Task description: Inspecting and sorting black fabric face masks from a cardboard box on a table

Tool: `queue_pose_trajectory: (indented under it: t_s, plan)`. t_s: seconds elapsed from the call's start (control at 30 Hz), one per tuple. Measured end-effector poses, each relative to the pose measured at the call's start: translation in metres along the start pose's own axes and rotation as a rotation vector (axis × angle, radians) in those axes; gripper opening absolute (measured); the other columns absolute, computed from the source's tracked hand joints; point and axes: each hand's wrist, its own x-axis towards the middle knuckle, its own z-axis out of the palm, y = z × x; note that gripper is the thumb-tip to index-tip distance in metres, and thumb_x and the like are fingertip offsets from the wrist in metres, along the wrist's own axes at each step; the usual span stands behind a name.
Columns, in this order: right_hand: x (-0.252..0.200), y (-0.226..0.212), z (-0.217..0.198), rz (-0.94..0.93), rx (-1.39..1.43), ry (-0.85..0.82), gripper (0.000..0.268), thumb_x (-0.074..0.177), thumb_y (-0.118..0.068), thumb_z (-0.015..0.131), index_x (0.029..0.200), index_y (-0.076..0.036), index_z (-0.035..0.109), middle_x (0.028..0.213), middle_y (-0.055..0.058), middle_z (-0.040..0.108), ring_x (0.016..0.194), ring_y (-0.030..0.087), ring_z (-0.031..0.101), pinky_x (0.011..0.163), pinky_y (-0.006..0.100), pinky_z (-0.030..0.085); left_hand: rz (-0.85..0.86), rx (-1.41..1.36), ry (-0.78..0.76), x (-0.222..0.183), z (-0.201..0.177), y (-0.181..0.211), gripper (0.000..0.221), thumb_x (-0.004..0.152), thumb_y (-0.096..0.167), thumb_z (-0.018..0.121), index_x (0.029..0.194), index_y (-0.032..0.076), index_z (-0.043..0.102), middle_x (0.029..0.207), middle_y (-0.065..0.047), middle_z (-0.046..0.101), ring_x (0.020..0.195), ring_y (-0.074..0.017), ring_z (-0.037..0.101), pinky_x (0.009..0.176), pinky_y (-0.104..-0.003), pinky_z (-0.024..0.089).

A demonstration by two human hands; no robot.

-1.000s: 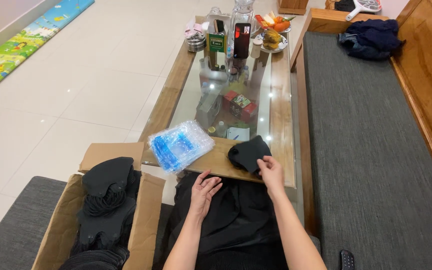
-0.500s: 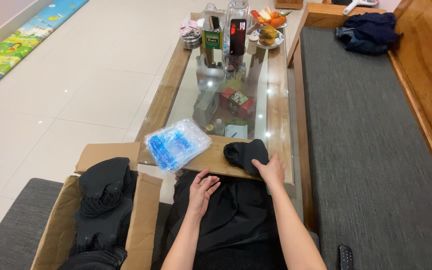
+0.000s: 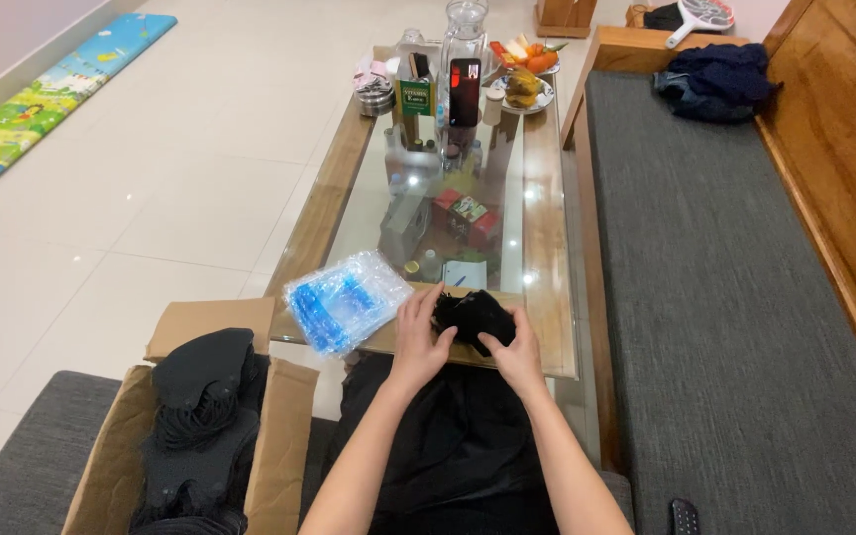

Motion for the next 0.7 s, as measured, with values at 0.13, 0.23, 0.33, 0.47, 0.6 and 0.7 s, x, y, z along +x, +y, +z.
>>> queue_pose_trajectory:
  t_s: [0.13,0.23,0.33,0.47,0.6,0.7]
  plan:
    - [0.002,0.012,0.007,-0.088,0.036,-0.012,0.051,0.080,-0.011,0.084,0.122,-0.004,0.056,0.117,0.023,0.065,0.125,0.038,0.058,0.102,0.053,0.046,0.022,0.176,-0.139,0.013,0.005,-0.001,0.092,0.087,0.014,0.078,0.164,0.018,0.027,0.158,-0.014,0.030,0.149,-0.0429,0.017,0.121,-0.067,0.010]
    - [0.000,0.023,0.012,-0.104,0.000,-0.109,0.064,0.078,-0.009,0.082,0.136,-0.007,0.053,0.129,0.027,0.062,0.131,0.046,0.055,0.105,0.056,0.048,0.012,0.247,-0.291,0.014,0.022,-0.014,0.092,0.088,0.013,0.077,0.163,0.021,0.025,0.159,-0.011,0.027,0.152,-0.0416,0.007,0.118,-0.075,0.000]
    - [0.016,0.056,0.019,-0.092,-0.009,-0.099,0.049,0.086,-0.005,0.074,0.132,-0.007,0.058,0.126,0.022,0.065,0.130,0.038,0.057,0.106,0.051,0.048,-0.028,0.137,-0.346,0.013,0.023,-0.005,0.082,0.093,0.004,0.068,0.161,0.022,0.025,0.158,-0.011,0.033,0.154,-0.0417,0.009,0.116,-0.075,-0.008]
    - [0.016,0.057,0.017,-0.131,0.075,-0.055,0.053,0.081,-0.003,0.081,0.128,-0.013,0.060,0.115,0.012,0.067,0.118,0.026,0.062,0.103,0.045,0.049,0.129,0.101,-0.276,0.012,0.022,-0.005,0.063,0.092,0.004,0.068,0.147,0.019,0.041,0.138,-0.010,0.052,0.148,-0.0380,0.027,0.114,-0.078,-0.007]
    - [0.019,0.070,0.019,-0.140,0.028,-0.058,0.058,0.082,-0.003,0.077,0.134,-0.012,0.053,0.118,0.019,0.064,0.121,0.035,0.062,0.103,0.050,0.049,0.130,0.145,-0.253,0.008,0.032,-0.015,0.067,0.092,0.007,0.070,0.149,0.018,0.036,0.140,-0.011,0.054,0.143,-0.0351,0.032,0.112,-0.078,-0.011]
    - [0.015,0.051,0.028,-0.102,0.083,-0.057,0.055,0.085,-0.002,0.069,0.136,-0.015,0.050,0.119,0.014,0.062,0.121,0.026,0.058,0.105,0.047,0.048,0.188,0.081,-0.199,0.010,0.046,-0.017,0.072,0.090,0.002,0.070,0.151,0.017,0.036,0.137,-0.010,0.054,0.137,-0.0330,0.039,0.114,-0.078,-0.001]
